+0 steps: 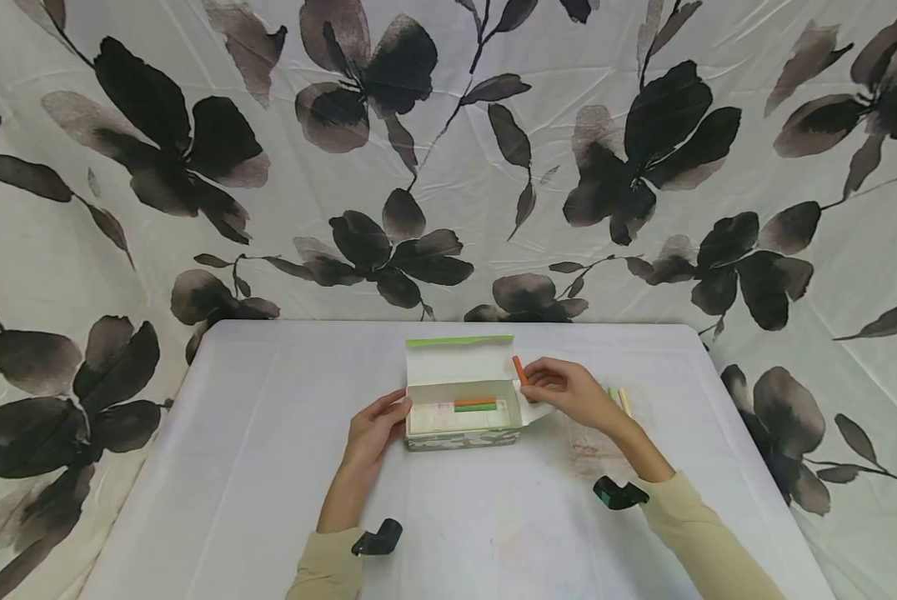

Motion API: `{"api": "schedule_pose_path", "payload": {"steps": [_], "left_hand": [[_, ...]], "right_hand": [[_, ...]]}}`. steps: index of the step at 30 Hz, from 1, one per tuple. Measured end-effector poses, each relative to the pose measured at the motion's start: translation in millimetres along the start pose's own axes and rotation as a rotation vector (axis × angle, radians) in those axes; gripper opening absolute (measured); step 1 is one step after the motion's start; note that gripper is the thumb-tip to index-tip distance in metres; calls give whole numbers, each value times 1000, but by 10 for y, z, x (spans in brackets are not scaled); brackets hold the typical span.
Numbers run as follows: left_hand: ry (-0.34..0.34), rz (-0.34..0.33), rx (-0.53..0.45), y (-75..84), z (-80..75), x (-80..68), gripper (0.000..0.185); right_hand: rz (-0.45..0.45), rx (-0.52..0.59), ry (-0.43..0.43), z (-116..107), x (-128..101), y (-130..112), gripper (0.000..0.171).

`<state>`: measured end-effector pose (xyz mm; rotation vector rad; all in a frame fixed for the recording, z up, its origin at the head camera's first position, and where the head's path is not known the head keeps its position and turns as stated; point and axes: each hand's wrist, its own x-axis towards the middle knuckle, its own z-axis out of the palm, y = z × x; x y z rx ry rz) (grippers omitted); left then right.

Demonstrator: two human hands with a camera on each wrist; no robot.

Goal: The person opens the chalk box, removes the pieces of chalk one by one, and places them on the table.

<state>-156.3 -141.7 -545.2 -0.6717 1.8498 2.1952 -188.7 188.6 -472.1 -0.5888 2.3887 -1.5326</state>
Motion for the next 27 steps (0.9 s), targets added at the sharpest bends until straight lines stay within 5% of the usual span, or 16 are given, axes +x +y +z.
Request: {"api": "schedule_pose_path", "payload": {"steps": [14, 27], "left_hand": [[-16, -1, -17, 29, 7, -30, 48], [-8, -6, -16, 31, 17, -35, 46]], "right_hand": [[153, 20, 187, -331, -507, 123, 34], [320, 29, 253, -335, -900, 501, 42]]}}
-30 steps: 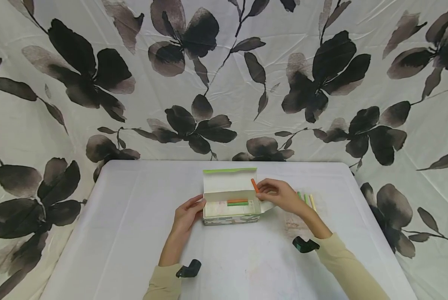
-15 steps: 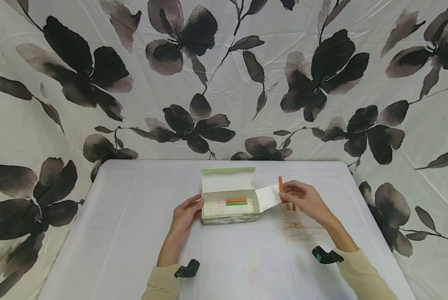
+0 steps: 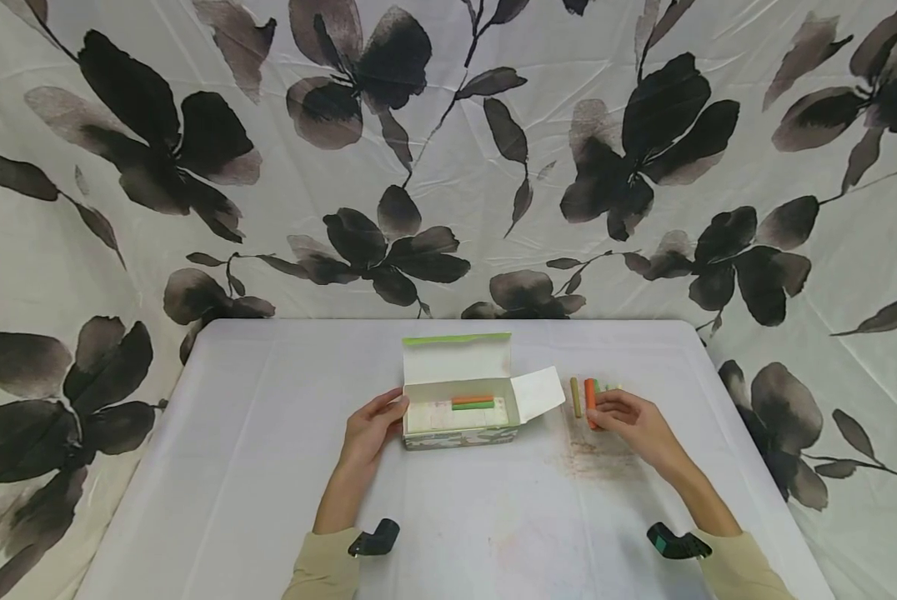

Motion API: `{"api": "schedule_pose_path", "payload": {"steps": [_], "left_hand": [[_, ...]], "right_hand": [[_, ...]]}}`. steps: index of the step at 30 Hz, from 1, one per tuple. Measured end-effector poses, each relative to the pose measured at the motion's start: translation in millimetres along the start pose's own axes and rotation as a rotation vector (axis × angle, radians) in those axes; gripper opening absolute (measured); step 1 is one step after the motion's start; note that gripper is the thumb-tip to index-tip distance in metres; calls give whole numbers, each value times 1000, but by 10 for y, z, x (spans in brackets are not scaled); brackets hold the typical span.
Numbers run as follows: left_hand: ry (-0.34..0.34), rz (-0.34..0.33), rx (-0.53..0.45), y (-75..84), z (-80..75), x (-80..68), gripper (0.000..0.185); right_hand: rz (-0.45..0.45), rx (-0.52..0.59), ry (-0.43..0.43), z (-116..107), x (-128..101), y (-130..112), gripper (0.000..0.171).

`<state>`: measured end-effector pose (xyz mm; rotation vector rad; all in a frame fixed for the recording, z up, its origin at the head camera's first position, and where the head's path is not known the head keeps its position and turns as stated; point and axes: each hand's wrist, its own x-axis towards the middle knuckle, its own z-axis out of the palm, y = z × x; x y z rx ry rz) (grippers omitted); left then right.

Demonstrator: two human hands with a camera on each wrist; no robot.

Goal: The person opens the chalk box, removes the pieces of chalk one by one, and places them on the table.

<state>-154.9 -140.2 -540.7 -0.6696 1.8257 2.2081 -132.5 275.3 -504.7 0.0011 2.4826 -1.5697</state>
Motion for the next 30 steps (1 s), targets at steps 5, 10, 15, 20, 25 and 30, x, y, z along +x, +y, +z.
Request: {"api": "schedule_pose_path", "payload": {"steps": [5, 10, 15, 20, 25, 30], "left_hand": [[4, 11, -6, -23, 0, 20, 44], [10, 16, -8, -38, -1, 27, 42], [11, 22, -9, -39, -2, 24, 43], [9, 20, -10, -30, 1, 22, 43], [8, 22, -20, -30, -11, 7, 44], [8, 18, -18, -46, -12, 22, 43]], "right_hand": [[39, 26, 4, 27, -76, 176, 44], [72, 3, -8, 74, -149, 290, 43], [109, -30, -42, 131, -186, 346, 42], [137, -23, -53, 189, -193, 354, 38], [125, -107, -29, 259, -175, 341, 35], [94, -199, 15, 321, -156, 316, 26]]}}
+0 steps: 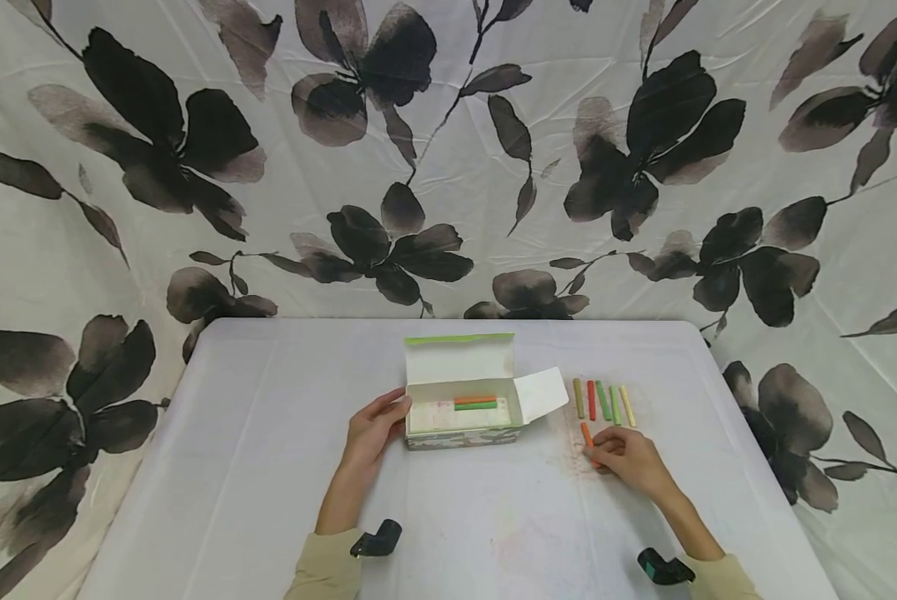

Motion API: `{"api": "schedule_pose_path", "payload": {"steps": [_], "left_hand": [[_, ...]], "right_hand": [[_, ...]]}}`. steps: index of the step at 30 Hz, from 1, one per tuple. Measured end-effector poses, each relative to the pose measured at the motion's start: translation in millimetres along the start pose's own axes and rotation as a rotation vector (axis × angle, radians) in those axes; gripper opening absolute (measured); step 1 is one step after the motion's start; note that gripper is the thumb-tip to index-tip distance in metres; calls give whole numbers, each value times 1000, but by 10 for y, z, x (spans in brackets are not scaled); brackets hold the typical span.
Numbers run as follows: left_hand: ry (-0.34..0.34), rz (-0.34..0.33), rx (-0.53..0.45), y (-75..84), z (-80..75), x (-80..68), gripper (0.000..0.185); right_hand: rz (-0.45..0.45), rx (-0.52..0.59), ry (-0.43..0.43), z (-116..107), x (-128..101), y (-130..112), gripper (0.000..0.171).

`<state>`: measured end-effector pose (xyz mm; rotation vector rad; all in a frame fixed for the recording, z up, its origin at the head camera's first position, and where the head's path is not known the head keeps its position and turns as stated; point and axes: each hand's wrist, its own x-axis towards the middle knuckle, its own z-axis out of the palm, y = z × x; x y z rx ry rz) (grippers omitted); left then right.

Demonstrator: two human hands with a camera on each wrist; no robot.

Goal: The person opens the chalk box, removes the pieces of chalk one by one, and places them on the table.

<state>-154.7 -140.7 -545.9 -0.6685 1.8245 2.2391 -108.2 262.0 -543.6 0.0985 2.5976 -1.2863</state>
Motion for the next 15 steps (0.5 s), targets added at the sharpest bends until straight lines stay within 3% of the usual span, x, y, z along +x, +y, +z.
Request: {"api": "schedule_pose_path", "payload": {"steps": [7, 15], "left_hand": [[0, 1, 1, -12, 0, 8, 44], [2, 5, 5, 3, -3, -7, 43]], "right_hand": [[12, -69, 26, 14, 5, -59, 21], [-46, -122, 87, -115, 78, -152, 18]]}}
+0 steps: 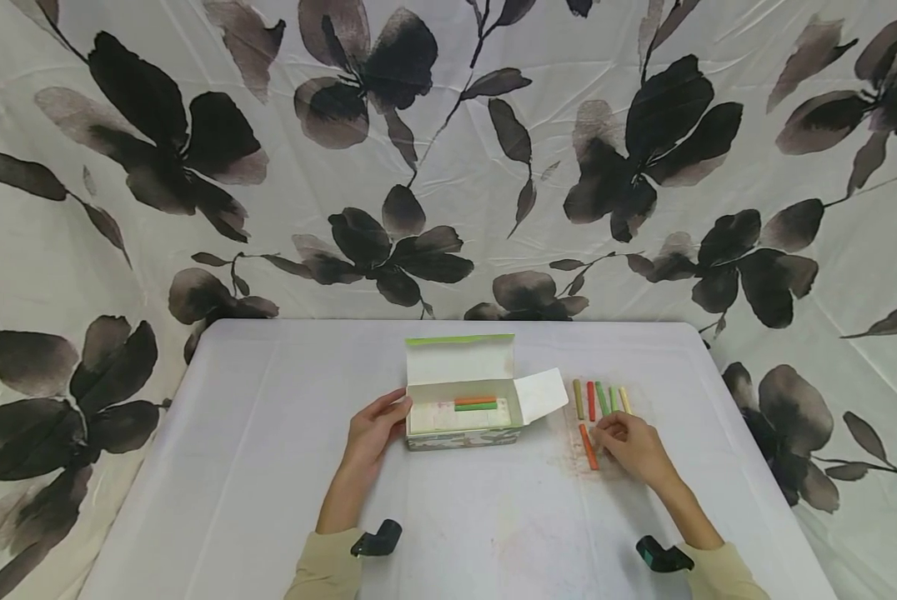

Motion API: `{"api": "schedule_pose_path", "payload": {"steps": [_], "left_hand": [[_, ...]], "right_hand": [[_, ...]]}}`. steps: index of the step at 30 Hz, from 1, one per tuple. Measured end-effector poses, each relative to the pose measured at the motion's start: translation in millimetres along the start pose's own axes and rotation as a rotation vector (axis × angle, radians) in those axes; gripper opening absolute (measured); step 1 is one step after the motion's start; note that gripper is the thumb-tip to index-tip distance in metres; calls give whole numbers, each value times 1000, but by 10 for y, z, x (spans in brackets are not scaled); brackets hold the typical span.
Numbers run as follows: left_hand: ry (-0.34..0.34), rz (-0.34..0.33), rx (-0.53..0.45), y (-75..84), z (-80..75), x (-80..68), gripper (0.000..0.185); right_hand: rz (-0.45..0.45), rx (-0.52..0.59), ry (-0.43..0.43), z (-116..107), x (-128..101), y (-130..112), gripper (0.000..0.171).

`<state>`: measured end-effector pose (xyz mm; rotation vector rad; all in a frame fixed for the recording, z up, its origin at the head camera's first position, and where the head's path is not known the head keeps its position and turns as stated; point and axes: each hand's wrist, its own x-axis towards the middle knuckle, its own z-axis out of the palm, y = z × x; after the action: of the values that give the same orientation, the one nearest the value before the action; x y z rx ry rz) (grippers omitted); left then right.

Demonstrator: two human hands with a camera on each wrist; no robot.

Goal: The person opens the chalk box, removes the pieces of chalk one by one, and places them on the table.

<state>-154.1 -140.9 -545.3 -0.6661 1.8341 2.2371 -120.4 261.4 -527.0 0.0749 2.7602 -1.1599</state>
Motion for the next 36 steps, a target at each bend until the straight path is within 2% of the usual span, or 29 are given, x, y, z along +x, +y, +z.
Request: {"api": "schedule_pose_path", "payload": {"steps": [11, 20, 27, 36], "left_hand": [[7, -8, -3, -7, -4, 7, 42], [0, -6, 4, -19, -4, 24, 41], [-11, -3, 11, -25, -18, 16, 41], [-12, -15, 12, -11, -9, 11, 42]], "right_hand": [[-109, 1, 91, -214, 141, -277, 14], [-202, 41, 106, -288, 262, -542, 21], [-266, 91, 82, -210, 363, -789, 18], [-329, 117, 24, 31, 466, -1086, 18]]}}
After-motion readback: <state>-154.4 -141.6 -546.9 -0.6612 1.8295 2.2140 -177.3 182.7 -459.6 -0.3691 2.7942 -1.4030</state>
